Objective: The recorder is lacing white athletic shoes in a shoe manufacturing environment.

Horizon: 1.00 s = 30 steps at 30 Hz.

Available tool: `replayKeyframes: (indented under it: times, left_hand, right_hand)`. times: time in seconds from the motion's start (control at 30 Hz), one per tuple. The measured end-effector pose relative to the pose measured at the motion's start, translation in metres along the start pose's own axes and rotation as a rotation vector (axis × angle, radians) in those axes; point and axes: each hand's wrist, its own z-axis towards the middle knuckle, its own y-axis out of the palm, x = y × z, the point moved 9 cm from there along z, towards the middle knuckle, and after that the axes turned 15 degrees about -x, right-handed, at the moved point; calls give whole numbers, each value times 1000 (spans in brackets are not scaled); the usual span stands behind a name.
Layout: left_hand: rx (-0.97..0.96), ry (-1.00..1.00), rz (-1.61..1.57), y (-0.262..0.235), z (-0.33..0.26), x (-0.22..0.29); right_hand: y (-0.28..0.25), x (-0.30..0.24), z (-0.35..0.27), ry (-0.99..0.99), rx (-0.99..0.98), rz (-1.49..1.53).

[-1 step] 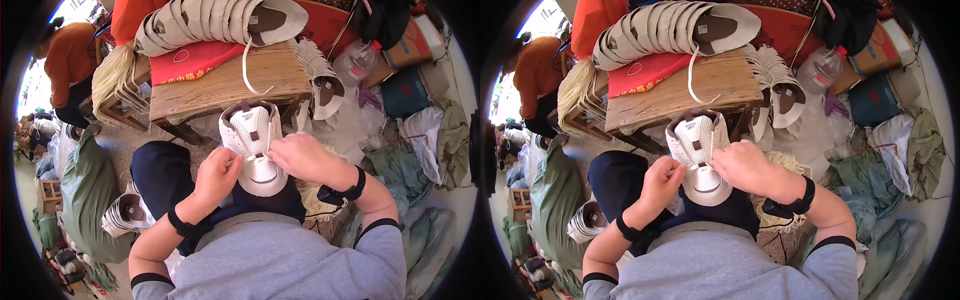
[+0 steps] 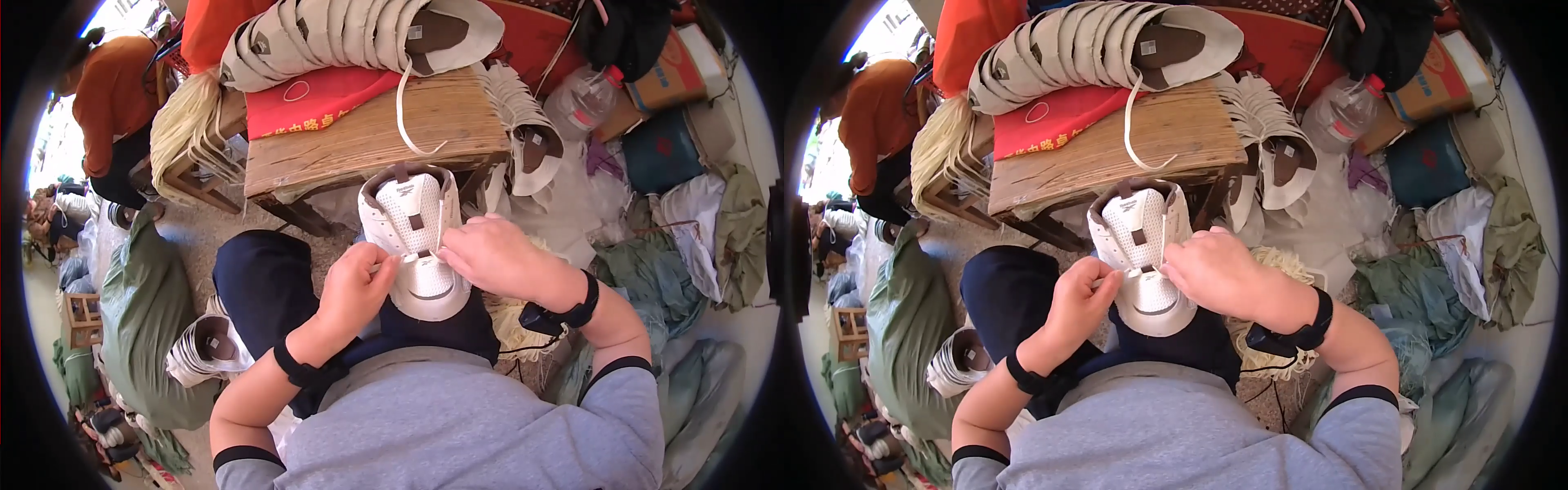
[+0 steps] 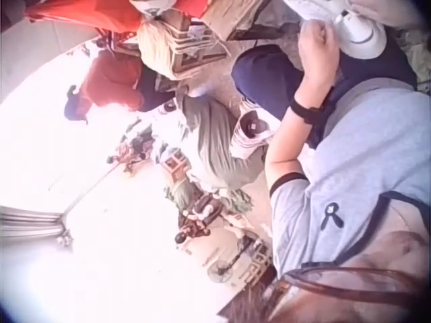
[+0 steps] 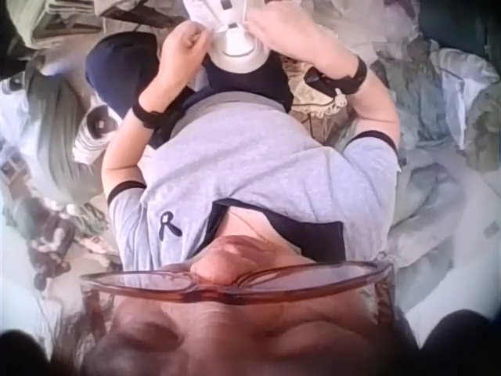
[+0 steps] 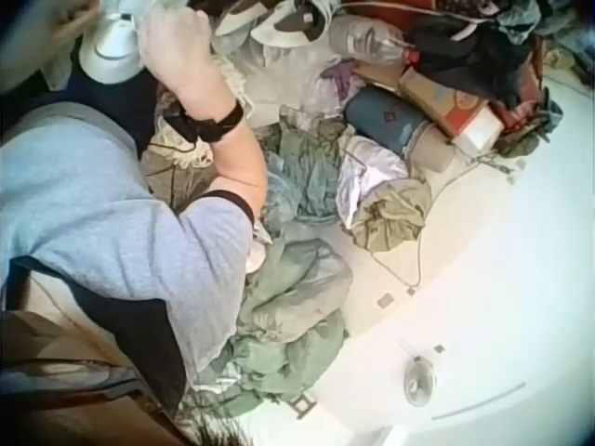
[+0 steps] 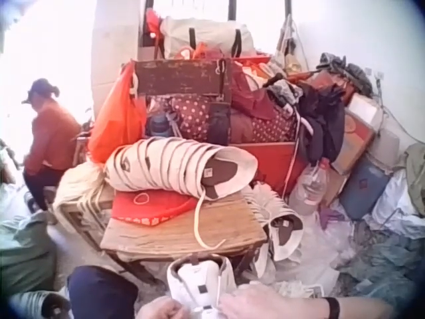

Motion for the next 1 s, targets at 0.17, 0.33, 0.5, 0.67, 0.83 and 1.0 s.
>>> replayKeyframes:
  times: [0.17,0.33,0.5,0.67,0.83,1.0]
  left_hand:
    - [-248,-262,-395,29,1,-36]
    - [-192,-201,-376,29,11,-31]
    - [14,191,283,2,12,27]
    - [-140,382,669,2,13,61]
    - [-240,372,678,-3,23,69]
    - [-312,311,673,2,29,57]
  right_hand:
    - [-10,-5,-5,-24,-67,9]
    - [-13,-1,-2,-107,-41,-35]
    - [-5,-3,4,-204,-88,-47]
    - [-11,-5,2,-182,80,-32]
    - [-11,-9,0,-190,182,-35]
    - [-11,-11,2,-126,95,-140]
